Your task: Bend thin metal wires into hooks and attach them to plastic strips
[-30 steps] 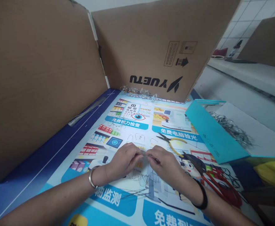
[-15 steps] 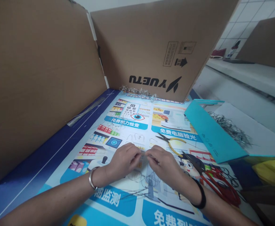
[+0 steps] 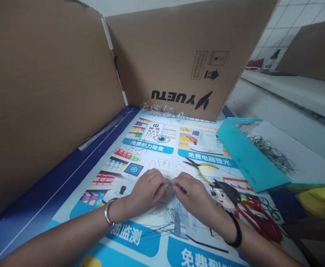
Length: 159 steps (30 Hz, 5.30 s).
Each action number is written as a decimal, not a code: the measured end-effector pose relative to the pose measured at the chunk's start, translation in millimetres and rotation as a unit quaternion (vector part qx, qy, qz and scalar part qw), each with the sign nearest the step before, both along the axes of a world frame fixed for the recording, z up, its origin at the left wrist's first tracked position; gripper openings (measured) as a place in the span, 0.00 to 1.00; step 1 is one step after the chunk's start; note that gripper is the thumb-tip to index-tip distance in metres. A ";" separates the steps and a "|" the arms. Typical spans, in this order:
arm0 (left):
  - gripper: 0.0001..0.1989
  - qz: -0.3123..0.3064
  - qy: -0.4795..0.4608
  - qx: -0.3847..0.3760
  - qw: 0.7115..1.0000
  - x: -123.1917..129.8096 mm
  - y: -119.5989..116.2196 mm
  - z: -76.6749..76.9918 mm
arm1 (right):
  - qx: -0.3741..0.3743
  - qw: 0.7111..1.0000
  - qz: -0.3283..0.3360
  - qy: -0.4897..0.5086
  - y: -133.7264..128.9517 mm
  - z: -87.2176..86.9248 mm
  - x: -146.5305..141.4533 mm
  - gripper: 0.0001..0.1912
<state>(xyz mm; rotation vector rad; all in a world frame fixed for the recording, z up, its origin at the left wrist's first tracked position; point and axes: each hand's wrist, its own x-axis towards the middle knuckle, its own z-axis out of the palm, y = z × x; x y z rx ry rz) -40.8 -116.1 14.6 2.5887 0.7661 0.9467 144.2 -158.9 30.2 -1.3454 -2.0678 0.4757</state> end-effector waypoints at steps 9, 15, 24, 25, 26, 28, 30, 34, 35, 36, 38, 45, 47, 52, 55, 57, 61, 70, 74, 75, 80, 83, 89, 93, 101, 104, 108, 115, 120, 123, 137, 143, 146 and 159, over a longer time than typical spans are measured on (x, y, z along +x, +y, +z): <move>0.06 -0.033 -0.031 -0.049 0.998 0.3 3.0 1.0 | -0.017 1.000 -0.013 0.016 -0.1 2.8 -1.1 0.08; 0.06 -0.019 -0.014 -0.037 0.999 -1.9 1.4 -3.0 | -0.042 0.999 -0.029 0.005 -0.5 1.9 -1.8 0.08; 0.05 -0.002 -0.028 0.011 1.000 -3.1 3.2 -3.6 | -0.030 0.998 -0.002 -0.056 7.9 16.9 17.1 0.08; 0.05 -0.001 -0.026 0.009 1.000 -3.8 4.2 -3.3 | -0.013 0.996 -0.012 -0.085 10.7 20.8 25.6 0.10; 0.05 0.001 -0.026 0.008 1.000 -4.5 5.2 -3.0 | 0.006 0.992 -0.033 -0.119 13.7 24.0 35.3 0.12; 0.06 0.001 -0.033 0.010 0.999 -6.1 7.0 -1.9 | 0.029 0.974 -0.067 -0.214 19.4 27.5 56.1 0.15; 0.07 0.002 -0.043 0.013 0.999 -7.6 8.4 -0.7 | 0.006 0.947 -0.106 -0.302 23.7 26.6 74.6 0.22; 0.06 0.008 -0.044 0.017 0.999 -10.0 10.2 1.0 | -0.098 0.916 -0.109 -0.374 27.3 19.6 92.7 0.25; 0.06 0.008 -0.043 0.018 0.999 -10.5 10.4 1.3 | -0.110 0.914 -0.098 -0.379 27.7 18.7 93.2 0.24; 0.06 0.007 -0.044 0.017 0.999 -10.9 10.6 1.5 | -0.113 0.912 -0.090 -0.384 28.1 18.3 92.5 0.23; 0.06 0.005 -0.049 0.015 0.999 -11.7 10.8 1.6 | -0.101 0.907 -0.084 -0.401 29.1 18.5 89.0 0.21; 0.06 -0.011 -0.050 0.006 0.999 -13.1 11.3 -0.4 | -0.013 0.878 -0.114 -0.465 36.5 11.2 77.7 0.18; 0.07 -0.020 -0.051 0.007 0.998 -13.0 11.3 -0.9 | -0.007 0.876 -0.124 -0.466 38.8 7.0 76.9 0.19; 0.07 -0.031 -0.050 0.002 0.998 -12.7 9.9 0.2 | -0.006 0.876 -0.141 -0.461 43.4 -0.8 74.1 0.15; 0.07 -0.033 -0.044 0.001 0.998 -12.7 9.7 0.8 | 0.001 0.887 -0.140 -0.440 44.7 -1.8 72.8 0.11; 0.06 -0.036 -0.039 0.004 0.999 -12.7 10.3 1.0 | 0.003 0.899 -0.131 -0.417 44.1 0.4 73.2 0.14; 0.07 -0.044 -0.028 0.003 0.999 -12.9 11.2 1.6 | 0.001 0.940 -0.088 -0.329 36.7 13.7 74.8 0.17; 0.05 -0.023 -0.030 0.011 0.999 -14.0 10.3 5.0 | 0.042 0.965 0.072 -0.248 11.5 47.0 53.6 0.15; 0.05 -0.015 -0.023 0.014 1.000 -14.2 10.6 4.9 | 0.035 0.960 0.080 -0.267 9.3 48.7 47.4 0.13; 0.05 -0.012 -0.022 0.015 1.000 -14.2 10.8 4.5 | 0.032 0.959 0.080 -0.269 9.1 48.6 46.7 0.13; 0.05 -0.006 -0.016 0.031 0.999 -13.8 12.1 2.3 | 0.037 0.956 0.079 -0.278 8.2 46.7 43.2 0.13; 0.05 -0.012 -0.019 0.038 0.999 -14.2 12.2 1.2 | 0.048 0.955 0.082 -0.281 7.6 44.0 41.1 0.13; 0.06 -0.012 -0.030 0.043 0.999 -15.7 11.2 1.1 | 0.088 0.952 0.075 -0.284 8.6 36.2 41.1 0.13; 0.06 -0.005 -0.028 0.040 0.999 -15.9 10.8 2.8 | 0.125 0.946 0.071 -0.290 10.1 30.6 42.1 0.11; 0.06 -0.004 -0.028 0.058 0.998 -16.4 11.1 1.5 | 0.121 0.942 0.071 -0.304 9.4 29.3 40.9 0.11; 0.06 -0.005 -0.022 0.061 0.998 -16.0 11.2 1.5 | 0.114 0.943 0.071 -0.305 9.4 29.1 40.7 0.11; 0.06 -0.014 -0.026 0.065 0.997 -15.6 10.7 3.4 | 0.102 0.943 0.074 -0.308 9.5 28.8 41.1 0.10; 0.08 -0.028 -0.038 0.078 0.996 -16.3 10.5 4.8 | 0.095 0.944 0.066 -0.310 9.2 26.2 41.9 0.11; 0.07 -0.028 -0.033 0.092 0.995 -15.6 11.4 2.8 | 0.090 0.946 0.065 -0.305 9.4 27.0 41.7 0.10; 0.08 -0.031 -0.040 0.087 0.995 -16.6 13.1 2.0 | 0.083 0.949 0.077 -0.295 10.1 30.3 44.4 0.10; 0.08 -0.086 -0.087 0.061 0.991 -19.5 15.9 11.1 | 0.077 0.964 0.104 -0.233 13.4 28.1 52.1 0.12; 0.08 -0.101 -0.098 0.064 0.988 -19.4 15.9 16.3 | 0.077 0.968 0.120 -0.209 13.1 28.7 51.4 0.12; 0.08 -0.108 -0.101 0.055 0.987 -19.9 16.2 17.0 | 0.066 0.969 0.124 -0.205 12.7 29.4 50.8 0.13; 0.10 -0.139 -0.055 0.068 0.986 -19.6 17.3 17.5 | 0.049 0.960 0.137 -0.241 11.9 31.2 50.0 0.13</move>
